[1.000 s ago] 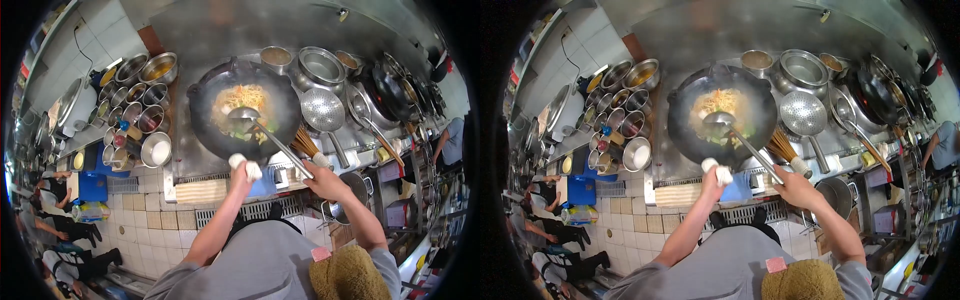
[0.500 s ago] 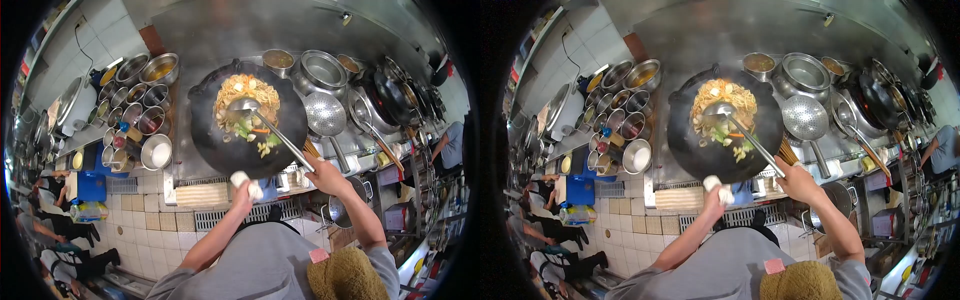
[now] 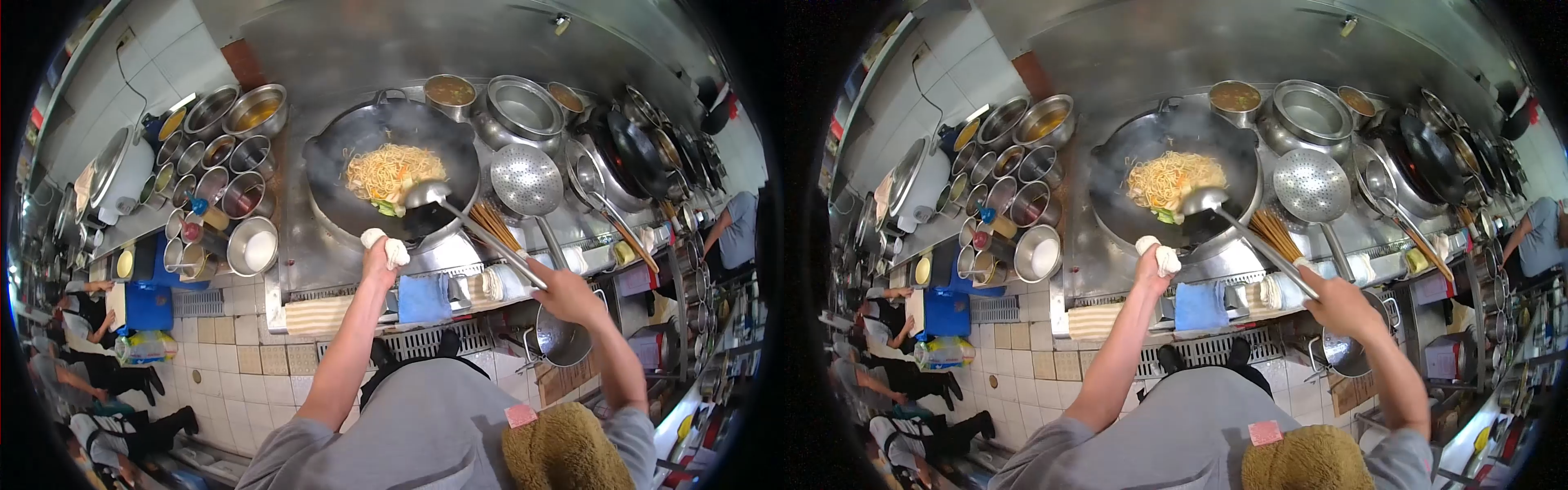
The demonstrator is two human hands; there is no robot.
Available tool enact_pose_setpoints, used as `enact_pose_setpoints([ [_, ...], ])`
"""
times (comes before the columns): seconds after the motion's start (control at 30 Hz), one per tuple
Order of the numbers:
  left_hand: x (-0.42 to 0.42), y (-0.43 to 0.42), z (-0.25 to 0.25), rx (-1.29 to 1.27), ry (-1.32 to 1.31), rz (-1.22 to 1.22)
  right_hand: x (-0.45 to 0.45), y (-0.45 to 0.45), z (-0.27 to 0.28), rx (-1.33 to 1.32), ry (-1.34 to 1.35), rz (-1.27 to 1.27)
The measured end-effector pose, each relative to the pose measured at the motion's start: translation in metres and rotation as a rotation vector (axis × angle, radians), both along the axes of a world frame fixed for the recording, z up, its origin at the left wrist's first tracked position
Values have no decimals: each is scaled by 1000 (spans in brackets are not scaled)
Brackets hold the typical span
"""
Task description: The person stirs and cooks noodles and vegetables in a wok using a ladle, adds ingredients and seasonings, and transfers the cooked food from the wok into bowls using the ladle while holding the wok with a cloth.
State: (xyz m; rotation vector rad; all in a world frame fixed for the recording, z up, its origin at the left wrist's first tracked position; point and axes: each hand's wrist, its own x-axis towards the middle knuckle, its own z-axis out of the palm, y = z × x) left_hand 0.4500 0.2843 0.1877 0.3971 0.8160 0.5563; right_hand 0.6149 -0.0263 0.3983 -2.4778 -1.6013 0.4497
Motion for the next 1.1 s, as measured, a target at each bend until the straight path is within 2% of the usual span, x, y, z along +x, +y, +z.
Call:
enact_pose_setpoints([
  [0.1,-4,8,-4,-6,14,-55,-13,23,-7,26,563,-404],
  [0.2,-9,11,-6,23,-1,-96,-29,38,-46,306,886,-539],
  [0.23,-10,11,-4,31,-16,-110,-42,52,-58,375,872,-576],
  [0.27,-11,12,-2,30,11,-137,-48,66,-94,503,848,-558],
  [0.33,-15,13,5,33,62,-188,-72,95,-117,523,1003,-585],
  [0.43,-39,7,22,14,58,-273,-49,91,-93,436,1264,-547],
  [0.47,-51,2,18,44,62,-249,-45,87,-69,434,1386,-610],
  [0.53,-81,-17,7,98,73,-205,-31,92,-65,493,1411,-531],
  [0.63,-130,-52,29,51,124,-224,-9,123,-97,519,1054,-498],
  [0.73,-161,-71,23,-89,27,-245,2,155,-97,435,1091,-451],
  [0.87,-176,-83,22,-39,62,-211,-10,188,-110,336,1233,-350],
  [0.93,-179,-81,20,-1,-1,-220,-13,179,-106,249,1139,-258],
  [1.03,-180,-73,21,7,-106,-201,20,145,-151,535,345,226],
  [1.07,-180,-72,22,0,-141,-187,31,127,-137,380,307,162],
  [1.1,-180,-71,25,-27,-140,-179,31,114,-111,211,28,90],
])
